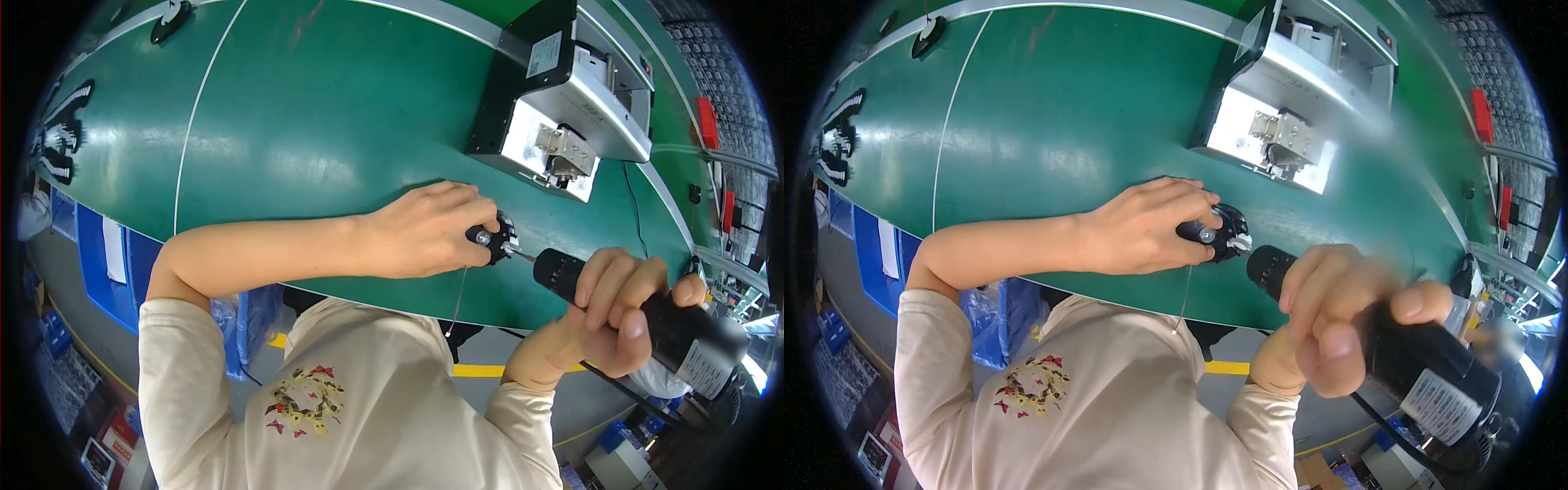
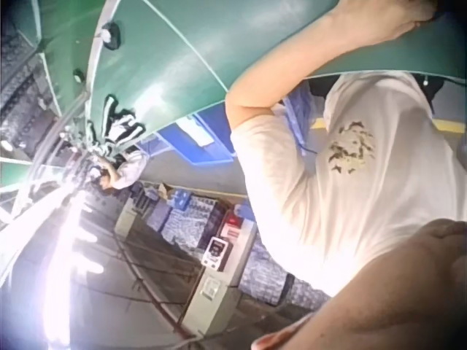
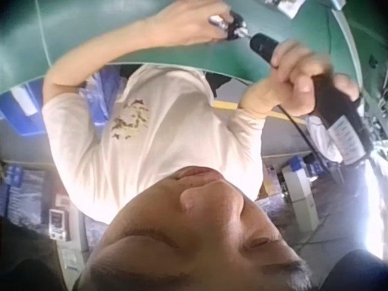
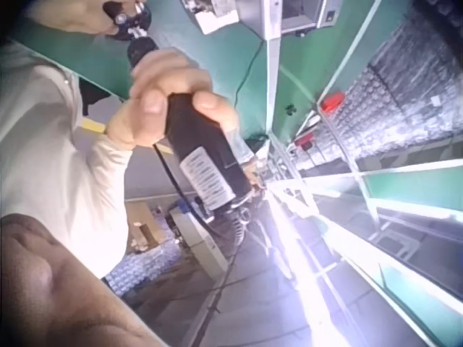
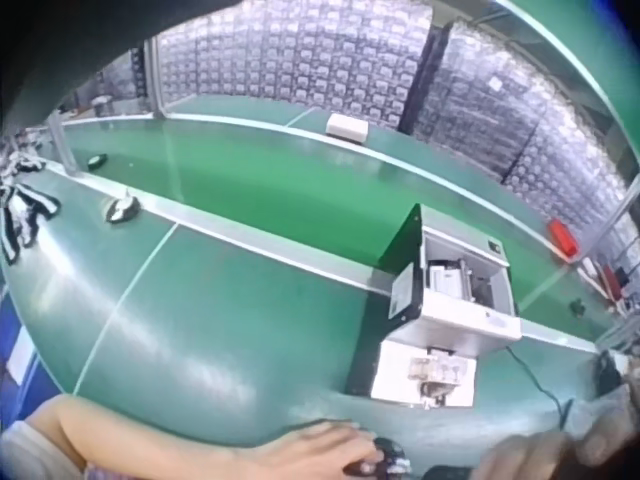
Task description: Assembling long LED light fixtures on a factory line using an electric screwdriver to attach components.
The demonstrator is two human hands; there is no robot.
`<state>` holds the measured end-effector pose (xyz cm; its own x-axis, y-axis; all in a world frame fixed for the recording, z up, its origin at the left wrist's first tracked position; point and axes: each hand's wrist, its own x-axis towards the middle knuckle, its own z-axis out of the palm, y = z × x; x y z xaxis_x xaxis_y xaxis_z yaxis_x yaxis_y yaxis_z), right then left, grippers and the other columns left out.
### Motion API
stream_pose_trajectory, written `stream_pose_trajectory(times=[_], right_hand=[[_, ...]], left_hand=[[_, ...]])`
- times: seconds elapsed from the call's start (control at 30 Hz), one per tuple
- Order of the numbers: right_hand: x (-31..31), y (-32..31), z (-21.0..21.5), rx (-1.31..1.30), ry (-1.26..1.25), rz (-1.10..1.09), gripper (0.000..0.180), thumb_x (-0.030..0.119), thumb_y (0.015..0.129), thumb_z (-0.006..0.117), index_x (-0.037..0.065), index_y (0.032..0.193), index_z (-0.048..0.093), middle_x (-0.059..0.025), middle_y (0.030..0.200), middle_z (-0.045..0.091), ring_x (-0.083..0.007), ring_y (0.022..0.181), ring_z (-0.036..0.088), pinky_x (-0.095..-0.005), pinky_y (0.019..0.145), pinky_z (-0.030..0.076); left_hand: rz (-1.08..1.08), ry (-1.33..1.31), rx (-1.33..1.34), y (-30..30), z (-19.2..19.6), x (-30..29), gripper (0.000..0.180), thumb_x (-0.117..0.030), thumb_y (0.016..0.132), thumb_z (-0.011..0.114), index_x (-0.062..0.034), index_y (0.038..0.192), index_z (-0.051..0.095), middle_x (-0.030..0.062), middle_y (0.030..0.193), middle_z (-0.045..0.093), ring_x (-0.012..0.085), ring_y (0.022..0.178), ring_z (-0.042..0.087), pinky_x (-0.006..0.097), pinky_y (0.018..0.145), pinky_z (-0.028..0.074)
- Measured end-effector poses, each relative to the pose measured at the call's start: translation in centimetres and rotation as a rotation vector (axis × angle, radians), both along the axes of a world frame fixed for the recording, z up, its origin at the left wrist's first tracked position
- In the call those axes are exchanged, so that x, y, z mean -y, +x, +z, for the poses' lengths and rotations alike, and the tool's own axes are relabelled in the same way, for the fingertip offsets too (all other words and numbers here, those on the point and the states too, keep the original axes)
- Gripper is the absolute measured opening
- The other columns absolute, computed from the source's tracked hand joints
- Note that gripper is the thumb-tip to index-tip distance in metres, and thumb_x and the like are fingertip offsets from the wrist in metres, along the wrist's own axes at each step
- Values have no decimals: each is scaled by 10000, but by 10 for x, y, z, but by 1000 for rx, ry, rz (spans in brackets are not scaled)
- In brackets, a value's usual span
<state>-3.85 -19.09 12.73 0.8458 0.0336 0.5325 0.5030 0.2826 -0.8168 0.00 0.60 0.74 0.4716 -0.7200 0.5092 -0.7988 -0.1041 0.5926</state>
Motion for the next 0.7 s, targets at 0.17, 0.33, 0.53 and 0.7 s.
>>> stream_pose_trajectory(times=[0.17, 0.33, 0.53, 0.7], right_hand=[[-18, -1, -22, -74, 16, -6, 438, -50, 800, 633, 102, 1149, 415, -50, 638, 510, -176, 449, 496, -345, 452, 449], [-14, -6, -22, 61, -157, 38, 389, -16, 822, 565, 89, 1166, 417, -42, 660, 470, -130, 452, 447, -299, 467, 409], [-15, -1, -21, 104, -255, 139, 378, -39, 801, 590, 86, 1107, 407, -38, 672, 493, -128, 474, 514, -299, 454, 455], [-21, -6, -23, 79, -261, 116, 376, -31, 796, 617, 83, 1086, 407, -44, 661, 515, -136, 466, 506, -312, 453, 450]], left_hand=[[22, -22, -29, -1, -12, -10, 112, -180, 746, 732, -124, 843, 727, 98, 1078, 590, 325, 1057, 597, 463, 978, 493], [5, -12, -24, 3, -2, -1, 111, -178, 740, 733, -121, 835, 724, 93, 1073, 585, 320, 1069, 591, 462, 981, 492], [-18, -24, -42, 3, -1, -4, 118, -163, 736, 733, -110, 841, 716, 89, 1083, 569, 320, 1083, 584, 458, 989, 491], [-28, -3, -65, -1, 5, -6, 165, -92, 693, 739, -108, 855, 716, 92, 1110, 552, 325, 1078, 582, 450, 969, 494]])
